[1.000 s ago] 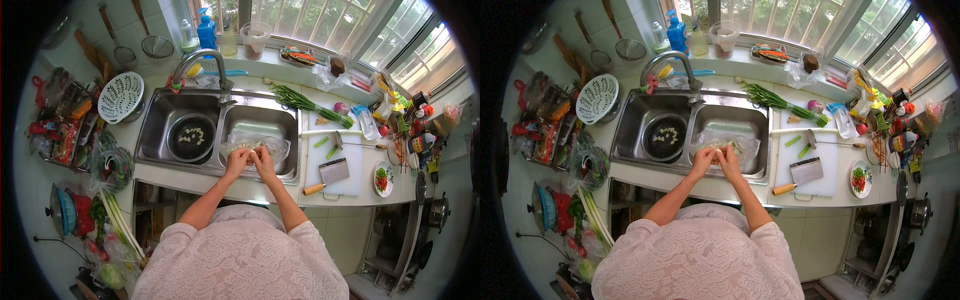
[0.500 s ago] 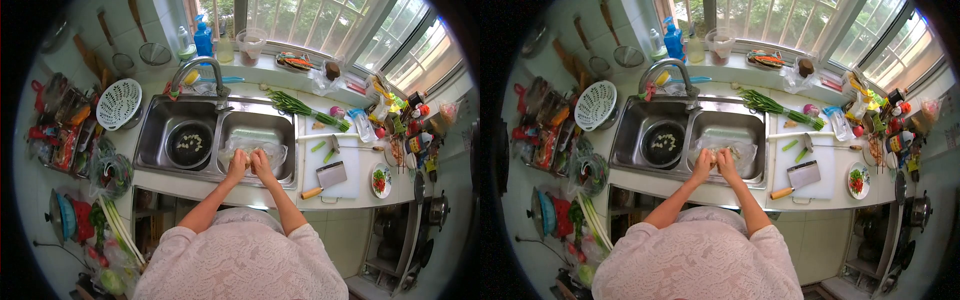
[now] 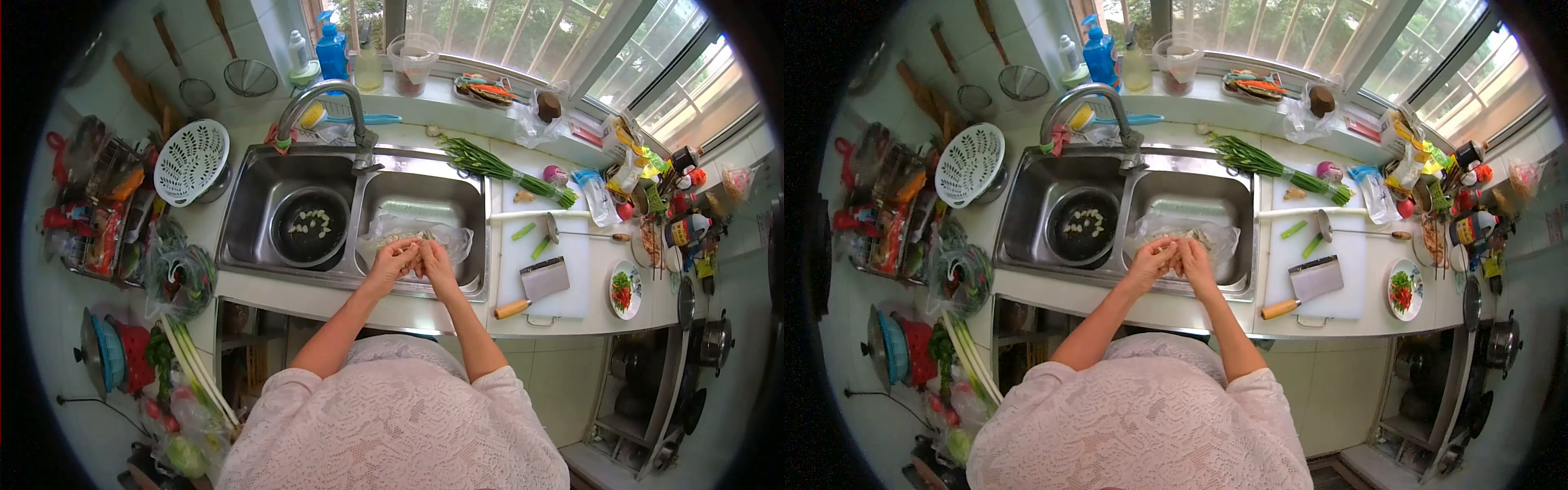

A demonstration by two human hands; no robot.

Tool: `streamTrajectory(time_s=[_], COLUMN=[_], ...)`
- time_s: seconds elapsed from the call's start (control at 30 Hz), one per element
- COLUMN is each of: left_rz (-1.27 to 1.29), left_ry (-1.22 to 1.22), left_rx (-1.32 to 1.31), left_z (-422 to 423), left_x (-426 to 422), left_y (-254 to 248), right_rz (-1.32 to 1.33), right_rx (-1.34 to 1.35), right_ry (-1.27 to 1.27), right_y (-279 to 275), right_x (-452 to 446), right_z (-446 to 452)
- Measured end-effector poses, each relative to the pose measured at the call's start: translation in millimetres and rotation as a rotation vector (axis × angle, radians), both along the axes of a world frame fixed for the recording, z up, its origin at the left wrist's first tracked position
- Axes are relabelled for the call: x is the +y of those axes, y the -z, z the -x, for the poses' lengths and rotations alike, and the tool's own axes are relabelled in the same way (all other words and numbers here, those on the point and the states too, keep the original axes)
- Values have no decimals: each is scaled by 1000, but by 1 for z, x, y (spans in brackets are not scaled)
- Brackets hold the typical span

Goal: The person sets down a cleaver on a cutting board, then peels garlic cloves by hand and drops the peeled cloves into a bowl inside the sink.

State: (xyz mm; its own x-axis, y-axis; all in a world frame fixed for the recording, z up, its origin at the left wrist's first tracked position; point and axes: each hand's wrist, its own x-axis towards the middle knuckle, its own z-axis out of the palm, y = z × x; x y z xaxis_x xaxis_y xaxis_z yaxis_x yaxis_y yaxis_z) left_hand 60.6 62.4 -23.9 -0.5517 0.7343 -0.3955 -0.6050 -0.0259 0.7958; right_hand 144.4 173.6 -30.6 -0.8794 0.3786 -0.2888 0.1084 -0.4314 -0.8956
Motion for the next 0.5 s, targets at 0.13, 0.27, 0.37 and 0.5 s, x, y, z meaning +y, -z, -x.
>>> streamTrajectory(time_s=[0.13, 0.27, 0.37, 0.5], left_rz=[-126, -183, -131, -98], left_ry=[-27, -44, 14, 4], left_rx=[2, -14, 23, 42], left_z=[0, 6, 8, 8], left_x=[1, -2, -6, -5], left_y=[15, 20, 8, 8], right_rz=[-89, -55, -296, -318], right_rx=[17, 73, 122, 66], right_ry=[89, 32, -31, -50], right_y=[-5, -8, -5, -15], right_x=[-6, 2, 8, 10], right_z=[-2, -8, -11, -13])
